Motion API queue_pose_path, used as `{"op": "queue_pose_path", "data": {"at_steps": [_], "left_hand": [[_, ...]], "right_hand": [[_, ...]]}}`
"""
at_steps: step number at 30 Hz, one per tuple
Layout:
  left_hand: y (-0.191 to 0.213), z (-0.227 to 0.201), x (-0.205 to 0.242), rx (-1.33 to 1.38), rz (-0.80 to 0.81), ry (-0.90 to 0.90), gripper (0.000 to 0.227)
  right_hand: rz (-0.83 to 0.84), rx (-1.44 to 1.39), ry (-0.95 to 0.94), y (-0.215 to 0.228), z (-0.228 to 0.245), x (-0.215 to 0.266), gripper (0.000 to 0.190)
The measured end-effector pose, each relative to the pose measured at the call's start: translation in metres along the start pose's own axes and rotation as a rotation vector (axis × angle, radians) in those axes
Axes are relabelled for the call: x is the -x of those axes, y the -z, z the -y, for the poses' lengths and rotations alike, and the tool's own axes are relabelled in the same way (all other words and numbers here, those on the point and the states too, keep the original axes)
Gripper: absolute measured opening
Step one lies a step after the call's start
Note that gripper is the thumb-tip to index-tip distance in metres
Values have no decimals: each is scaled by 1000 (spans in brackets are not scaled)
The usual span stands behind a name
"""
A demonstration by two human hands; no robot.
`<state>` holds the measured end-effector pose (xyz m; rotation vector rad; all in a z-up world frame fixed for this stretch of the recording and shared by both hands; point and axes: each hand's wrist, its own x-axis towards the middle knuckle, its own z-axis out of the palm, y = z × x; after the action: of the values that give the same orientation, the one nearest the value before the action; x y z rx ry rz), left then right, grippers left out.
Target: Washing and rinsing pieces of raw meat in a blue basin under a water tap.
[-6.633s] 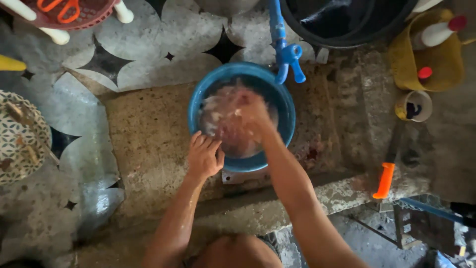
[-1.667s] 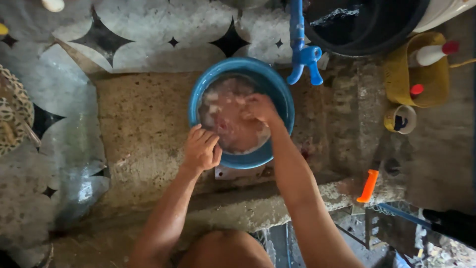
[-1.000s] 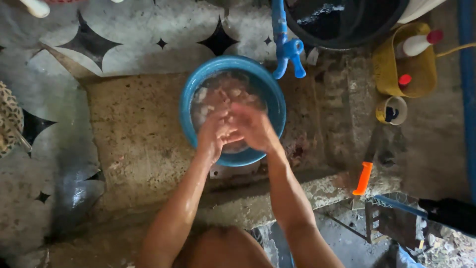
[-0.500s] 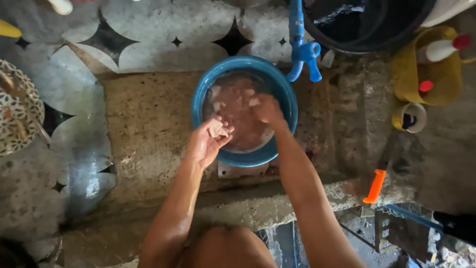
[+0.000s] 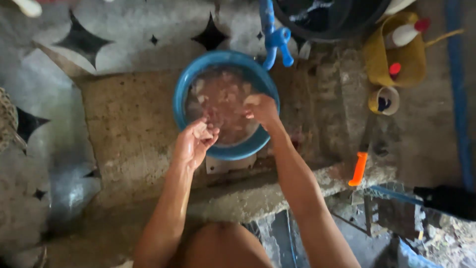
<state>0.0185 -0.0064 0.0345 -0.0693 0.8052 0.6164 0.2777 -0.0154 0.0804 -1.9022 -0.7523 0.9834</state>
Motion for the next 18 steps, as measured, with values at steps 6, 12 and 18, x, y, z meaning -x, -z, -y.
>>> {"op": "queue_pose_path", "data": {"at_steps": [6,12,18], "left_hand": [[-5,-8,21,24,-92,-8,31],[-3,-11,4,179,-41,36,26],[4,-6,-1,140,-69,29,31]], "right_hand": [[55,-24,165,-1,25,20,23],[-12,348,280,-30,-33,9,26],[269,-857,-337,-48,0,42,38]]}}
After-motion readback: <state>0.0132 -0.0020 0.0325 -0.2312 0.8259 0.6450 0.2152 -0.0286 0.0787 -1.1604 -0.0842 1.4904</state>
